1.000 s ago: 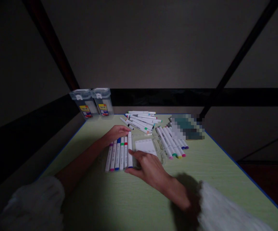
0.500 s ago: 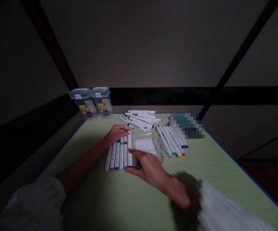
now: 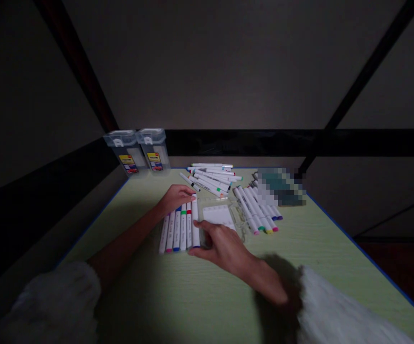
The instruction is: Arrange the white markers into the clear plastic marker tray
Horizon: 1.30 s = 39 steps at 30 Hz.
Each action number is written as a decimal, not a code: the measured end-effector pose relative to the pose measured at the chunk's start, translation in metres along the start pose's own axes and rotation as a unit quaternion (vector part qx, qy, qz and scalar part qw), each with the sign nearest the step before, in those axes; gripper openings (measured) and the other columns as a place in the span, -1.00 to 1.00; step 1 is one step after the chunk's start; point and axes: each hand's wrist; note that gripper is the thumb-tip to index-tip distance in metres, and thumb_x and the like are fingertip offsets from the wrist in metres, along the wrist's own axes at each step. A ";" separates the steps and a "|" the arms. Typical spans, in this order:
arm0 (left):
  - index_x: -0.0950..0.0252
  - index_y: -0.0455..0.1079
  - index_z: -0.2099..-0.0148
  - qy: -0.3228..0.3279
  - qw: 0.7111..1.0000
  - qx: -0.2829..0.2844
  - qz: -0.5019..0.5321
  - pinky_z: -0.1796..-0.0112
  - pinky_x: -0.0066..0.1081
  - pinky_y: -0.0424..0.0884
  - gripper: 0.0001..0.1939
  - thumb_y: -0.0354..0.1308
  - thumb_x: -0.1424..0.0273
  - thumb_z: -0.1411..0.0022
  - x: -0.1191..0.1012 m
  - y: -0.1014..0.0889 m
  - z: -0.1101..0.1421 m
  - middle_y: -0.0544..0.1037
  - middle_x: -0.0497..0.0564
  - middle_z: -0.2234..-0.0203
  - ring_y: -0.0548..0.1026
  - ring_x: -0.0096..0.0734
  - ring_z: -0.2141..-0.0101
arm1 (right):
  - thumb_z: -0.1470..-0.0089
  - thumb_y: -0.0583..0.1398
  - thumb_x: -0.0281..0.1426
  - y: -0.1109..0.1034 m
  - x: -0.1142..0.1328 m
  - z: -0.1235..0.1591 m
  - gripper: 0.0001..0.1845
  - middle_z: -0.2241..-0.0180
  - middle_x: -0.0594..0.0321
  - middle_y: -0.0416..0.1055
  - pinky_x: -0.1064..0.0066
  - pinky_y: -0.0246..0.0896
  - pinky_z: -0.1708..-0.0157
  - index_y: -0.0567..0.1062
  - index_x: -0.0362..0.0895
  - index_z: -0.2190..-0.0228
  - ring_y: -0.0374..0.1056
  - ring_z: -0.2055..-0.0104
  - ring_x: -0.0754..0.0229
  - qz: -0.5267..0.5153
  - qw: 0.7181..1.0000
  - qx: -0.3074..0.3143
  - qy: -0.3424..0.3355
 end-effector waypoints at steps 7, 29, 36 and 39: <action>0.45 0.41 0.41 0.005 1.000 -0.005 0.000 0.44 -0.48 0.34 -0.87 0.18 0.58 0.14 0.000 0.001 0.001 0.47 -0.04 0.63 0.43 -0.47 0.53 | 0.16 0.20 -0.10 0.002 -0.001 0.000 -0.39 0.59 0.32 0.29 0.48 -0.07 0.59 0.33 -0.17 0.09 0.15 0.58 0.30 -0.015 1.000 -0.009 0.003; 0.45 0.42 0.45 0.003 1.000 0.001 0.004 0.42 -0.51 0.33 -0.92 0.14 0.54 0.10 0.004 -0.002 -0.007 0.50 0.00 0.58 0.43 -0.50 0.51 | 0.04 0.11 -0.11 0.001 0.002 0.004 -0.41 0.52 0.25 0.33 0.46 0.02 0.55 0.26 -0.18 0.02 0.21 0.54 0.25 0.052 0.998 -0.011 -0.040; 0.42 0.43 0.48 0.003 1.000 -0.011 -0.004 0.45 -0.52 0.31 -0.88 0.08 0.48 0.04 0.005 -0.002 -0.009 0.51 -0.02 0.60 0.42 -0.51 0.53 | 0.01 0.08 -0.12 -0.001 0.003 0.004 -0.42 0.52 0.23 0.34 0.42 0.04 0.54 0.26 -0.20 0.02 0.22 0.54 0.24 0.073 0.996 -0.007 -0.050; 0.41 0.43 0.50 0.001 1.000 -0.011 0.002 0.47 -0.53 0.31 -0.88 0.09 0.48 0.04 0.004 -0.002 -0.008 0.50 -0.03 0.61 0.41 -0.52 0.53 | 0.01 0.08 -0.12 -0.001 0.002 0.005 -0.42 0.50 0.21 0.35 0.41 0.06 0.53 0.27 -0.21 0.02 0.24 0.53 0.23 0.074 0.996 -0.014 -0.055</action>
Point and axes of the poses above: each hand's wrist, its own z-axis away from the middle knuckle, its own y-axis out of the palm, x = y × z
